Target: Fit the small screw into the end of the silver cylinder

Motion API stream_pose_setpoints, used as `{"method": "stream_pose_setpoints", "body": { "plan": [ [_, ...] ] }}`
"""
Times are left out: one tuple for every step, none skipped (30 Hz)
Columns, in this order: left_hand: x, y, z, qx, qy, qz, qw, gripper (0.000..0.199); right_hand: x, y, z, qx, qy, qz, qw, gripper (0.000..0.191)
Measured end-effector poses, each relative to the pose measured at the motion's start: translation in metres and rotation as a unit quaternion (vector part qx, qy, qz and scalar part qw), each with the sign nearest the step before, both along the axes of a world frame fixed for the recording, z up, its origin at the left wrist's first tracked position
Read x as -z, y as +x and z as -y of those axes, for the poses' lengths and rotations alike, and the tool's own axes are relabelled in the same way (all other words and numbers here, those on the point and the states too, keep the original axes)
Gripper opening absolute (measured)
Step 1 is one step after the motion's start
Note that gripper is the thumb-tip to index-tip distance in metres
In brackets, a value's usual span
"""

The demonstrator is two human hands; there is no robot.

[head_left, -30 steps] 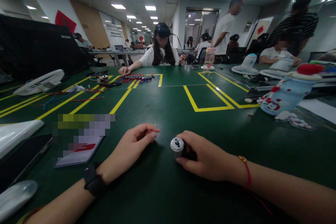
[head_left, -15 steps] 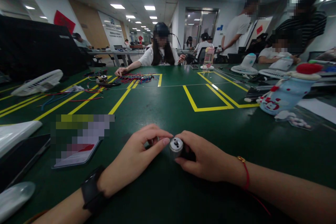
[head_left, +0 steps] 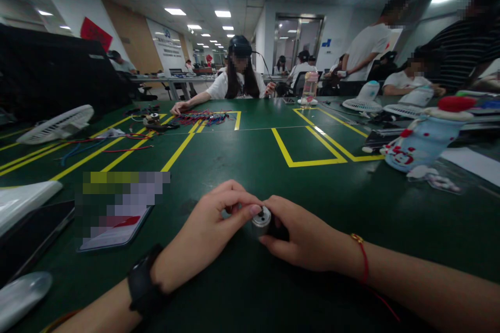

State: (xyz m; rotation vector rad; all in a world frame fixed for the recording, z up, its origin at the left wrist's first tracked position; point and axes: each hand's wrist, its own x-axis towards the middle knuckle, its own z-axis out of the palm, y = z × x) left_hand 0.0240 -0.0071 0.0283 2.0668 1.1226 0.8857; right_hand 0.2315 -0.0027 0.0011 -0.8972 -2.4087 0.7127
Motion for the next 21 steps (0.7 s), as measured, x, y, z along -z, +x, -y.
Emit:
{"method": "stream_pose_setpoints", "body": {
  "plan": [
    [-0.001, 0.000, 0.000, -0.005, 0.001, 0.005, 1.000, 0.017, 0.000, 0.000, 0.000, 0.000, -0.003, 0.000, 1.000, 0.022],
    [-0.001, -0.001, 0.000, -0.011, 0.002, 0.011, 1.000, 0.017, -0.001, 0.000, 0.000, 0.000, -0.006, 0.000, 1.000, 0.023],
    [-0.001, -0.003, 0.000, -0.017, 0.001, 0.014, 1.000, 0.017, -0.001, 0.000, 0.000, 0.001, -0.008, -0.001, 1.000, 0.023],
    [-0.001, -0.004, 0.000, -0.021, 0.000, 0.016, 1.000, 0.017, -0.001, 0.000, 0.001, 0.002, -0.011, -0.001, 1.000, 0.024],
    [0.000, -0.007, 0.000, -0.024, -0.001, 0.017, 1.000, 0.016, -0.002, 0.000, 0.001, 0.002, -0.013, -0.001, 1.000, 0.025],
    [0.002, -0.010, 0.000, -0.026, -0.002, 0.015, 1.000, 0.016, -0.003, 0.001, 0.001, 0.002, -0.014, 0.001, 1.000, 0.026],
    [0.004, -0.013, -0.001, -0.027, -0.003, 0.012, 1.000, 0.016, -0.003, 0.000, 0.001, 0.002, -0.015, 0.002, 1.000, 0.026],
    [0.007, -0.016, -0.001, -0.030, -0.004, 0.008, 1.000, 0.016, -0.004, 0.000, 0.001, 0.002, -0.017, 0.003, 1.000, 0.027],
    [0.010, -0.019, -0.002, -0.030, -0.009, 0.001, 1.000, 0.016, -0.004, 0.000, 0.001, 0.002, -0.019, 0.005, 1.000, 0.027],
    [0.014, -0.022, -0.002, -0.029, -0.014, -0.006, 0.999, 0.016, -0.004, 0.000, 0.001, 0.002, -0.021, 0.006, 1.000, 0.028],
    [0.017, -0.025, -0.003, -0.026, -0.020, -0.014, 0.999, 0.016, -0.004, 0.000, 0.001, 0.002, -0.022, 0.007, 1.000, 0.028],
    [0.019, -0.026, -0.004, -0.018, -0.027, -0.023, 0.999, 0.017, -0.004, 0.001, 0.001, 0.003, -0.022, 0.009, 1.000, 0.029],
    [0.021, -0.027, -0.005, -0.010, -0.032, -0.031, 0.999, 0.018, -0.004, 0.001, 0.001, 0.003, -0.022, 0.011, 1.000, 0.029],
    [0.023, -0.028, -0.006, 0.001, -0.037, -0.038, 0.999, 0.018, -0.004, 0.001, 0.001, 0.004, -0.022, 0.013, 1.000, 0.028],
    [0.024, -0.028, -0.007, 0.012, -0.040, -0.045, 0.998, 0.019, -0.003, 0.002, 0.001, 0.006, -0.022, 0.014, 1.000, 0.028],
    [0.024, -0.028, -0.008, 0.022, -0.042, -0.050, 0.998, 0.018, -0.003, 0.002, 0.001, 0.006, -0.023, 0.015, 1.000, 0.027],
    [0.025, -0.028, -0.008, 0.032, -0.046, -0.055, 0.997, 0.018, -0.003, 0.003, 0.000, 0.007, -0.023, 0.016, 1.000, 0.026],
    [0.025, -0.028, -0.008, 0.042, -0.050, -0.061, 0.996, 0.018, -0.003, 0.003, 0.000, 0.007, -0.023, 0.016, 1.000, 0.026],
    [0.024, -0.028, -0.008, 0.051, -0.053, -0.067, 0.995, 0.017, -0.003, 0.003, 0.000, 0.006, -0.023, 0.015, 1.000, 0.026],
    [0.024, -0.027, -0.007, 0.057, -0.055, -0.073, 0.994, 0.017, -0.002, 0.003, 0.000, 0.005, -0.023, 0.015, 1.000, 0.026],
    [0.024, -0.027, -0.007, 0.063, -0.054, -0.079, 0.993, 0.017, -0.002, 0.003, 0.000, 0.004, -0.023, 0.015, 1.000, 0.027]
  ]
}}
